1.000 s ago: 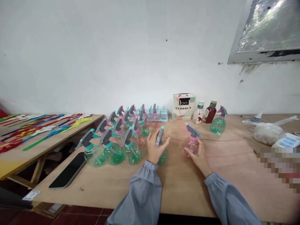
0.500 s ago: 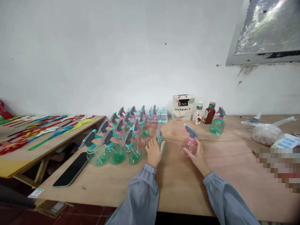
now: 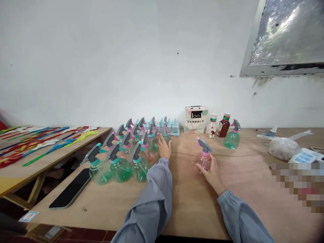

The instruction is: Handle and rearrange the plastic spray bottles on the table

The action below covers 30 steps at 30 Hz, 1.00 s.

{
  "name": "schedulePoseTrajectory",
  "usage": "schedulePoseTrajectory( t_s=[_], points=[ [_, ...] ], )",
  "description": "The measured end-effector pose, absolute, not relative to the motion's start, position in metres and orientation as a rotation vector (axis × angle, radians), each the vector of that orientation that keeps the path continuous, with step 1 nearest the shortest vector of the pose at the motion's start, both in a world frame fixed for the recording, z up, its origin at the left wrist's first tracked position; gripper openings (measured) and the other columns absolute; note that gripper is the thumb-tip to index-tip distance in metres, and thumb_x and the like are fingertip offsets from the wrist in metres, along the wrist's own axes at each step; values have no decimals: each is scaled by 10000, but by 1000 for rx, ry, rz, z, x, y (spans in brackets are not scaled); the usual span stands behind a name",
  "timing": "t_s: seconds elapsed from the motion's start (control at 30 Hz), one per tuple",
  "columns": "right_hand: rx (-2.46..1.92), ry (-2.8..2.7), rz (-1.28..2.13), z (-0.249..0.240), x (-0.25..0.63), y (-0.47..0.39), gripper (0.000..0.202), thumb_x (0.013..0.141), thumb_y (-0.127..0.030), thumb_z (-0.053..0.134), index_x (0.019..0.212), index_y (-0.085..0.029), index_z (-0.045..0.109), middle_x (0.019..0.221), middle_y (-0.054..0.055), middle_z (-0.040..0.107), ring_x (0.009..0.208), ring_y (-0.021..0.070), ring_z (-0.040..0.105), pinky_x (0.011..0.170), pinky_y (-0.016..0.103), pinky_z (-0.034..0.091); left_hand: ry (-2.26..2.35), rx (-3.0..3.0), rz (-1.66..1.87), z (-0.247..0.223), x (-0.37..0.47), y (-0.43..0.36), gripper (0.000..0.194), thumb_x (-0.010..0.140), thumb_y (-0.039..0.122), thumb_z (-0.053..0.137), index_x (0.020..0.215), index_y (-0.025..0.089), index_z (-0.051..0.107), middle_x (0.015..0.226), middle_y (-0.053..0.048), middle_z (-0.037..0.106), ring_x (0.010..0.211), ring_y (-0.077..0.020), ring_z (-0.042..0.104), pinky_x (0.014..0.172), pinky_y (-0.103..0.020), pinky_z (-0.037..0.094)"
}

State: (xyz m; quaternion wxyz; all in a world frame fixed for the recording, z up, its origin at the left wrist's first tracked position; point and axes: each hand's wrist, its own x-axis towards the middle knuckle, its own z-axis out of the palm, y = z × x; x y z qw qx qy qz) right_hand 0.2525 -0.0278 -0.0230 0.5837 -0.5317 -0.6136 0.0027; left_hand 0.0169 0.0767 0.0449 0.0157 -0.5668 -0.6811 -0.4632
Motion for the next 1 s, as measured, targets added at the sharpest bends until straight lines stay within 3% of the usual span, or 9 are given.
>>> schedulePoseTrajectory(
  t_s=[0.2,0.33,0.43,0.53,0.7,0.8,0.87,1.0],
  points=[
    [-1240,-1455,45,-25,252,-30,832,797,-657,651,1415,-170,380,1302,184,541,1210,342,540,1031,569,440,-1960,-1675,-1898,43,23,73,721,894,469,555,1450,71,323,1463,-285,377,1434,-358,351,1140,-510,336],
    [-1210,-1471,118,-23,243,-36,812,855,-562,623,1480,-182,271,1400,190,477,1294,325,500,1069,547,435,-1531,-1904,-2170,41,45,32,588,924,488,470,1385,128,405,1430,-229,430,1409,-310,396,1163,-504,311],
    [-1167,-1534,124,-22,230,-43,769,877,-510,604,1490,-195,261,1394,181,497,1291,310,522,1059,526,459,-1317,-2279,-2040,48,69,-5,862,789,552,669,1476,159,326,1492,-216,414,1420,-365,376,1175,-530,283],
    [-1109,-1650,139,-22,215,-54,715,885,-472,600,1477,-211,296,1382,171,527,1288,303,536,1055,510,472,-1429,-2366,-1987,60,88,-28,1082,637,533,816,1517,200,281,1520,-212,402,1400,-418,389,1164,-581,269],
    [-1078,-1803,198,-20,216,-64,681,885,-490,605,1457,-230,342,1410,157,520,1310,304,514,1081,506,446,-1692,-2303,-1963,71,87,-34,754,788,382,682,1444,154,389,1309,-198,554,1290,-358,501,1086,-553,370],
    [-1184,-1546,163,-7,251,-39,599,919,-528,538,1422,-248,370,1407,126,499,1320,286,480,1115,514,388,-1659,-2350,-2015,70,73,-35,579,827,350,621,1357,164,484,1150,-144,596,1154,-289,577,1034,-480,436],
    [-1248,-1217,56,6,288,-9,682,882,-606,542,1411,-216,359,1397,143,469,1321,305,446,1116,534,360,-1588,-2381,-2112,69,64,-37,495,829,341,610,1290,174,536,1125,-126,610,1113,-260,598,1024,-448,452],
    [-1555,-731,-83,30,367,57,1026,707,-772,597,1411,-72,337,1431,284,380,1359,437,344,1108,615,284,-1521,-2414,-2355,65,55,-42,466,817,301,596,1271,197,564,1218,-109,640,1105,-222,626,1035,-410,458]
  ],
)
